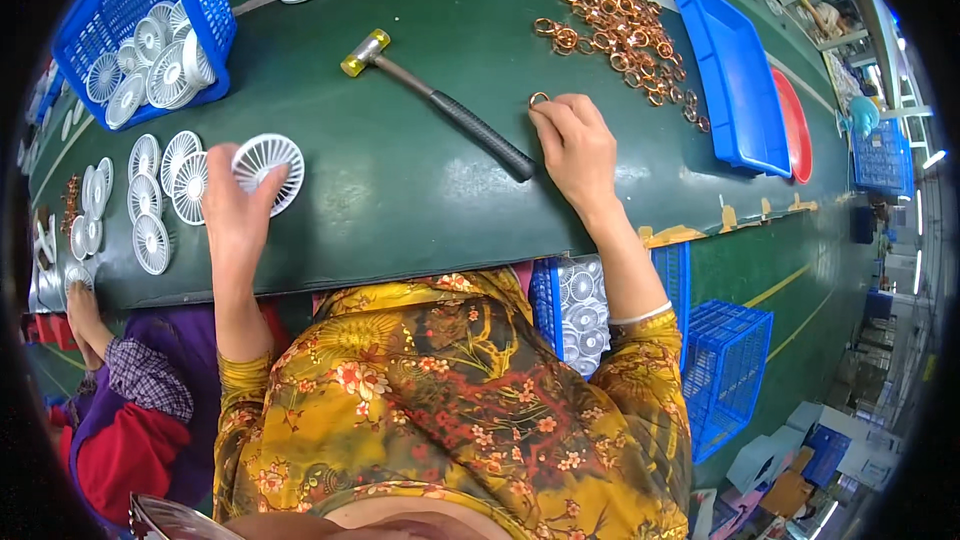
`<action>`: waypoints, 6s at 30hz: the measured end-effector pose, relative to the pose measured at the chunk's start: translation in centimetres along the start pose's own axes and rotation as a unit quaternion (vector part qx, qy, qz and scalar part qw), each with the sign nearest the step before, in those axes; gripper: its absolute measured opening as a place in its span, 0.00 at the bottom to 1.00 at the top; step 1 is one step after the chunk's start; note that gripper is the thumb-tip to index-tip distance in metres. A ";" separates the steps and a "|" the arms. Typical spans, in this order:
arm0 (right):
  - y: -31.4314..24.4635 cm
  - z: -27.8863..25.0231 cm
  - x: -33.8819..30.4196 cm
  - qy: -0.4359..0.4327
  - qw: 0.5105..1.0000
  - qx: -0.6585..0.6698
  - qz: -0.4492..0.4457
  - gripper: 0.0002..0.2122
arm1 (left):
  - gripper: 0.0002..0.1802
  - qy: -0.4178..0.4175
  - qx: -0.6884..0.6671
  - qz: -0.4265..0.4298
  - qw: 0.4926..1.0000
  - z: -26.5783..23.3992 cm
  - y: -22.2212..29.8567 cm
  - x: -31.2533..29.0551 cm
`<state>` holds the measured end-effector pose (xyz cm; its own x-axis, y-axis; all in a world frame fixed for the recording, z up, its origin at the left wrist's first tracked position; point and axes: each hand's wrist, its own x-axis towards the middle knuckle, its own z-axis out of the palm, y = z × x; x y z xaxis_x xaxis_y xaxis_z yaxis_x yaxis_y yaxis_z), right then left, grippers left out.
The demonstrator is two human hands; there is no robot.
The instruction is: The recorder is seen assembling white plastic fan covers by inserting metal components and using a mallet to secure them at a factory assembly line.
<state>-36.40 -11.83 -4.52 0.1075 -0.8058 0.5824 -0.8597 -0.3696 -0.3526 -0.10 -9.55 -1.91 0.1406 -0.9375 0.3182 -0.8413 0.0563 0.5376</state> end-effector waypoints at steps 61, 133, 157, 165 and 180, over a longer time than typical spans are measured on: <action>4.2 4.7 8.0 -0.002 0.959 -0.283 -0.027 0.08 | 0.35 -0.070 -0.037 0.191 0.978 2.3 2.8 -2.9; -11.9 -0.5 3.3 -0.276 0.863 0.400 -0.137 0.16 | 0.26 -0.253 -0.471 -0.023 0.845 -3.0 4.9 -4.0; -2.7 -1.2 5.2 -0.034 0.991 0.056 0.120 0.06 | 0.38 0.032 0.305 -0.008 0.952 -2.5 -10.9 3.0; -10.2 -0.3 2.2 -0.071 0.978 0.194 0.017 0.04 | 0.21 0.088 0.148 0.005 0.985 -4.5 -6.8 1.0; -13.3 1.4 1.5 -0.022 0.963 0.265 -0.035 0.08 | 0.20 0.077 0.100 0.041 0.991 -2.5 -6.0 -0.9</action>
<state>-24.11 -8.80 0.01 0.1865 -0.7846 0.5913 -0.4748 -0.5989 -0.6449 6.14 -8.21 -3.48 0.1322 -0.8683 0.4780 -0.9374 0.0472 0.3449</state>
